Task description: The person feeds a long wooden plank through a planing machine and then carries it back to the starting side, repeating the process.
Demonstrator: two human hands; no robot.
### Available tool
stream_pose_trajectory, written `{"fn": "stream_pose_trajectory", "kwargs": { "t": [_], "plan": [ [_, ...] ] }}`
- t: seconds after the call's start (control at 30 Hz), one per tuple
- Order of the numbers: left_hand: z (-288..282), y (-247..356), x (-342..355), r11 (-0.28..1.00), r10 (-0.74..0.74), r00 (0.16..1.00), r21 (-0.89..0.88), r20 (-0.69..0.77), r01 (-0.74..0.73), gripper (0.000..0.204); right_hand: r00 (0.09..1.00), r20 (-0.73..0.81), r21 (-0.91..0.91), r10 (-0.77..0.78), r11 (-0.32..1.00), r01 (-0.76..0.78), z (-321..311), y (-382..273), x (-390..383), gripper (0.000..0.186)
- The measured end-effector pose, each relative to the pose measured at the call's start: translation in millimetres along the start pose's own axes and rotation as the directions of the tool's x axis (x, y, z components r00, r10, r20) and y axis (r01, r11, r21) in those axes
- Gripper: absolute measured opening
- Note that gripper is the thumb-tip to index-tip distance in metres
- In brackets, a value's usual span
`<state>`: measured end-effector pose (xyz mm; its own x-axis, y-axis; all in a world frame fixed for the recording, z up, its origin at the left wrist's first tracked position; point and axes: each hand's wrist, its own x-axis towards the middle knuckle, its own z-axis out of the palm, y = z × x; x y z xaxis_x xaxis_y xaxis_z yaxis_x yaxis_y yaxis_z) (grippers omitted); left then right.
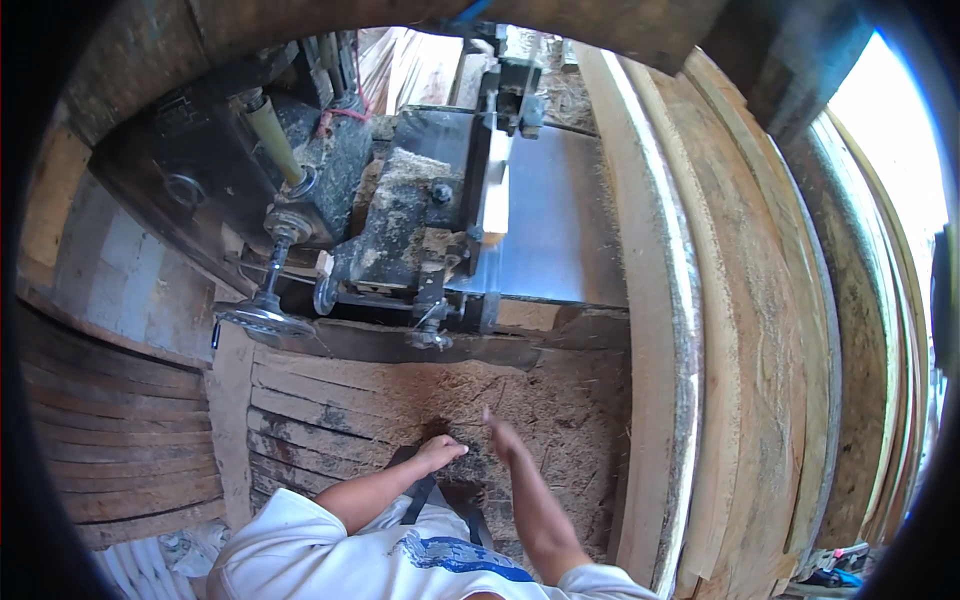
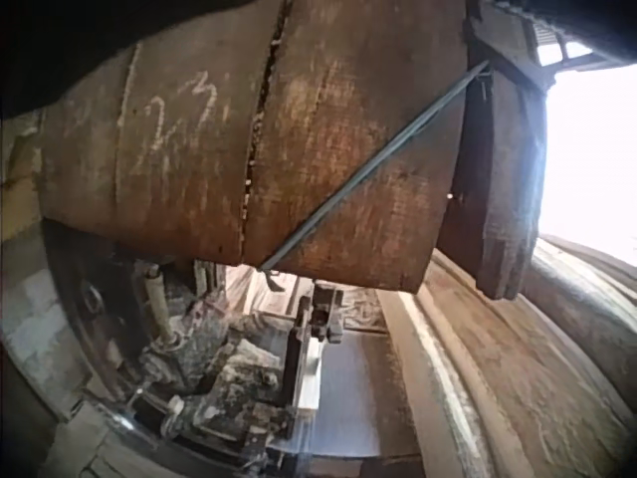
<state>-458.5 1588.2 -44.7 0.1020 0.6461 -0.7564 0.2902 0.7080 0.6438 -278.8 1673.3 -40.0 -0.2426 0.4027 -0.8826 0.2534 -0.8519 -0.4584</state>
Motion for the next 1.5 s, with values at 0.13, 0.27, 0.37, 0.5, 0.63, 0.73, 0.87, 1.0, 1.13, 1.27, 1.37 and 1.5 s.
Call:
{"fn": "stream_pose_trajectory", "kwargs": {
  "t": [0.13, 0.27, 0.37, 0.5, 0.63, 0.73, 0.87, 1.0, 1.13, 1.27, 1.37, 1.5],
  "plan": [
    [17.2, -6.3, -7.7, 0.986, -0.105, 0.983, 0.141, 0.148, 0.085, 0.044, 0.967, -0.154, 0.062, 0.204, 0.979, -0.196, -36.6, 156.1, -91.3, 0.075],
    [40.8, -14.0, 5.5, 0.973, -0.120, 0.987, 0.210, 0.103, 0.096, 0.045, 0.899, -0.438, -0.076, -0.014, 0.997, -0.021, -86.7, 218.8, -203.5, 0.072],
    [68.4, 16.2, -10.8, 0.974, -0.179, 0.982, 0.155, 0.060, 0.168, 0.048, 0.675, -0.633, -0.177, -0.378, 0.920, 0.349, -122.3, 193.6, -308.1, 0.051],
    [118.2, 53.2, -43.3, 0.965, -0.260, 0.948, 0.029, 0.183, 0.259, 0.075, 0.063, -0.824, -0.503, -0.563, 0.779, 0.374, -168.5, 222.6, -422.7, 0.055],
    [198.4, 56.6, -63.5, 0.937, -0.328, 0.886, -0.007, 0.328, 0.350, 0.085, 0.069, -0.800, -0.597, -0.596, 0.779, -0.191, -205.0, 305.9, -470.9, 0.089],
    [266.3, 43.0, -73.0, 0.932, -0.342, 0.836, 0.042, 0.429, 0.360, 0.088, 0.577, -0.805, -0.282, -0.139, 0.945, -0.166, -206.9, 320.9, -488.3, 0.100],
    [335.5, 22.9, -109.0, 0.949, -0.289, 0.804, 0.045, 0.520, 0.311, 0.092, 0.590, -0.747, -0.490, -0.307, 0.854, -0.175, -206.9, 322.5, -493.9, 0.116],
    [362.9, -9.5, -149.1, 0.968, -0.245, 0.782, 0.192, 0.573, 0.163, 0.086, 0.687, -0.621, -0.620, -0.377, 0.773, -0.136, -220.1, 334.4, -490.5, 0.091],
    [366.9, -33.5, -188.5, 0.977, -0.147, 0.802, 0.213, 0.579, 0.026, 0.082, 0.622, -0.627, -0.676, -0.469, 0.724, -0.135, -216.4, 343.4, -488.7, 0.071],
    [371.2, -92.2, -214.2, 0.998, 0.010, 0.912, -0.063, 0.409, 0.017, 0.084, 0.551, -0.638, -0.685, -0.538, 0.724, -0.086, -220.5, 347.4, -481.2, 0.066],
    [394.2, -139.2, -255.9, 0.984, 0.038, 0.945, -0.178, 0.325, 0.022, 0.084, 0.531, -0.589, -0.733, -0.609, 0.679, -0.033, -220.6, 347.8, -487.8, 0.066],
    [439.4, -207.9, -334.8, 0.976, -0.050, 0.942, -0.182, 0.333, 0.116, 0.082, 0.511, -0.517, -0.781, -0.687, 0.623, 0.048, -206.5, 348.9, -499.7, 0.068]
  ]
}}
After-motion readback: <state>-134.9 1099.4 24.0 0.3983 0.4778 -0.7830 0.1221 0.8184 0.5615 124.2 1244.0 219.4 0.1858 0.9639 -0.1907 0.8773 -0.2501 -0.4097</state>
